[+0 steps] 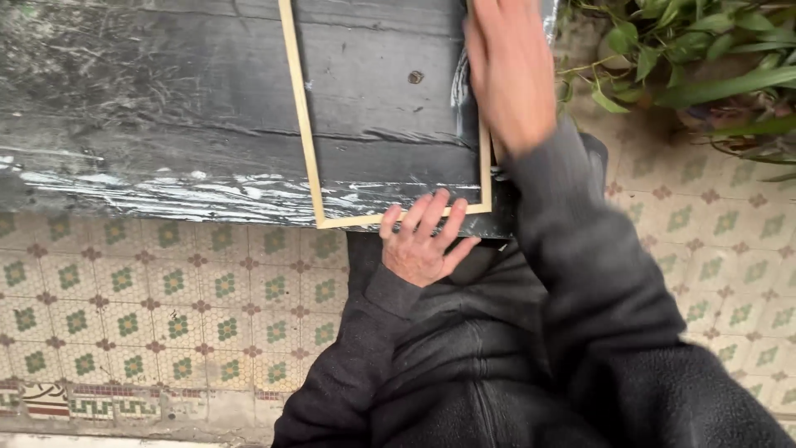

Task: Sanding the joints and surfaces of a wooden picture frame after applying glue.

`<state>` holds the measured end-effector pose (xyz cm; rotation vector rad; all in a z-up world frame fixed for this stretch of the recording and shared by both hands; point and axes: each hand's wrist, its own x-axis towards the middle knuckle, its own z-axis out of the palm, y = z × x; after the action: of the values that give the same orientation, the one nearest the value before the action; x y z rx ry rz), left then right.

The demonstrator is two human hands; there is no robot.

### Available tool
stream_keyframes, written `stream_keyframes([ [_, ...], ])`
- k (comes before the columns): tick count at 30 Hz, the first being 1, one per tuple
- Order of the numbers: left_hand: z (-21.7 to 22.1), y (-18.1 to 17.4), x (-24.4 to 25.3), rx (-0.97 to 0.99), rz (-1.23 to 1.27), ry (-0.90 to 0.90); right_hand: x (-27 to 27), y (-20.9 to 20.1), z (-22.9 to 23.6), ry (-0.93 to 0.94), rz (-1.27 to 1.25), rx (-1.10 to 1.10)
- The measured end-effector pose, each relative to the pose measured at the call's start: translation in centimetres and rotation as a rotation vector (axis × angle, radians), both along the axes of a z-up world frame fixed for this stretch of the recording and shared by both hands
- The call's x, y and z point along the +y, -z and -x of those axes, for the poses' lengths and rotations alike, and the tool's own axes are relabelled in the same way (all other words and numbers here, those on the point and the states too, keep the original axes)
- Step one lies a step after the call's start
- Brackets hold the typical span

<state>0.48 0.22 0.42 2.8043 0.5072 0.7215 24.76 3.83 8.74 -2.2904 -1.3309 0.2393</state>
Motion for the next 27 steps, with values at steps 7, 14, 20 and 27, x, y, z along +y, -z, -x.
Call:
stream_keyframes([
  [7, 0.0, 0.2, 0.1, 0.007, 0.019, -0.019, -7.5, -3.5, 7.8, -0.077, -0.052, 0.017],
  [14, 0.1, -0.2, 0.1, -0.008, 0.018, -0.009, -1.0, -0.6, 1.8, -0.068, -0.172, -0.074],
  [20, 0.2, -0.1, -0.1, 0.008, 0.026, -0.015, -3.3, -1.6, 4.2, -0.024, -0.070, 0.046],
  [27, 0.1, 0.2, 0.4, -0.012, -0.001, -0.010, -1.7, -0.7, 2.5, 0.011, -0.041, -0.003],
])
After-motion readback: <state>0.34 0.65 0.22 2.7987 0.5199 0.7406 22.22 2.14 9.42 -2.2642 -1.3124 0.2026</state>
